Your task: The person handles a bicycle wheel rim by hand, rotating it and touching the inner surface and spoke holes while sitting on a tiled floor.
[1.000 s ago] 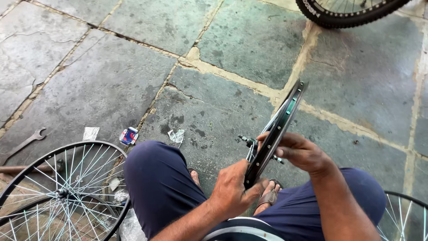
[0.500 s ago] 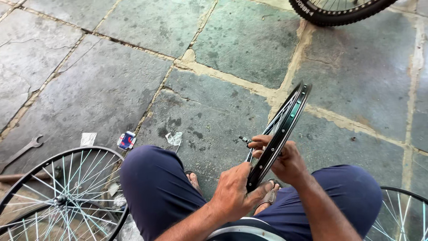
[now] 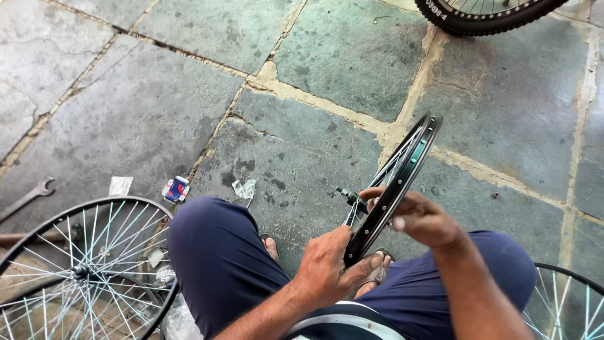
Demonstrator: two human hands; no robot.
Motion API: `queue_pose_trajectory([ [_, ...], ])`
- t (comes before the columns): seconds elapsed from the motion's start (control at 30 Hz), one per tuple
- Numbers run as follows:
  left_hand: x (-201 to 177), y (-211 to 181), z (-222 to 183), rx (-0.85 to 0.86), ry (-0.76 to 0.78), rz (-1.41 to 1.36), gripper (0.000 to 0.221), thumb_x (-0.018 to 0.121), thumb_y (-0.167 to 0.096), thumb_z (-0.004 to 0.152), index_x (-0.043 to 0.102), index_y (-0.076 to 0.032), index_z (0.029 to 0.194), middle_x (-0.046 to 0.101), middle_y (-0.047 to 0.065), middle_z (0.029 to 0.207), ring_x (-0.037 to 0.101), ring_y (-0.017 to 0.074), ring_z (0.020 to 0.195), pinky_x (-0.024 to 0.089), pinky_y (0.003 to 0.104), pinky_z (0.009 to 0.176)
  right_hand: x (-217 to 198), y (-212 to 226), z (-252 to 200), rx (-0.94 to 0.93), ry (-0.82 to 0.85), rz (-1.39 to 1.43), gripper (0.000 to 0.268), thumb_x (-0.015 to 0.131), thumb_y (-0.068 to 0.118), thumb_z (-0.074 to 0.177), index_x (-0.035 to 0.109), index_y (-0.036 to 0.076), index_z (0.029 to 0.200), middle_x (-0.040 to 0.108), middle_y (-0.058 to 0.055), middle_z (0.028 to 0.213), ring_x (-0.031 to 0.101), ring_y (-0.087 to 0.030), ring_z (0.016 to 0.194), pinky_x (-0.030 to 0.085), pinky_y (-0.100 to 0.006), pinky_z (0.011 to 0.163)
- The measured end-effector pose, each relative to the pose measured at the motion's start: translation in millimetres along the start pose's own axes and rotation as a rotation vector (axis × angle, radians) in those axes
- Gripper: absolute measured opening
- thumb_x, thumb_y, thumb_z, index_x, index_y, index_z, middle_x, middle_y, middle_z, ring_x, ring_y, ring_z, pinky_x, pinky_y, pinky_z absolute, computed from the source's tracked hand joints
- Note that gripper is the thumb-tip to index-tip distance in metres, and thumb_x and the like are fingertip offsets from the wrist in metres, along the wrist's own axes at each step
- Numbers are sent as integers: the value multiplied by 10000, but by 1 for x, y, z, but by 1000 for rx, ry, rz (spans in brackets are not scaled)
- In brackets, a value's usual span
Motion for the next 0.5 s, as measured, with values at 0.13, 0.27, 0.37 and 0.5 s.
queue_pose_trajectory([
  [0.13,0,4,-1,30,-38,-22,449,731,-457,931,547,-50,891,604,129,771,647,333,681,487,451,612,0,7,-2,-15,-143,-102,433,808,176,941,683,-45,1291,729,-124,1095,692,-192,1030,598,-342,901],
  [0.27,-1,8,-2,24,-55,7,446,753,-428,919,532,-44,863,609,142,771,649,363,698,491,462,618,19,-3,-6,-189,-643,-729,431,862,294,825,660,31,1101,735,-22,978,728,-142,884,646,-313,761],
  [0.37,1,1,-1,84,-62,0,412,734,-414,946,546,-49,910,624,137,811,663,356,724,498,462,635,35,0,-11,-395,-984,-1363,470,930,317,745,545,92,891,660,11,818,644,-142,771,581,-361,794],
  [0.5,1,1,-1,25,-30,-19,445,752,-434,913,543,-42,881,619,137,781,659,353,701,501,458,629,35,-7,-17,-341,-1003,-1410,358,944,260,756,638,103,856,744,-14,896,715,-128,879,561,-306,789],
])
Point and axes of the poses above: each hand's wrist, its own z-axis towards the middle knuckle, its own x-axis out of the palm, y = z × x, the point moved 5 cm from there along z, towards the middle knuckle
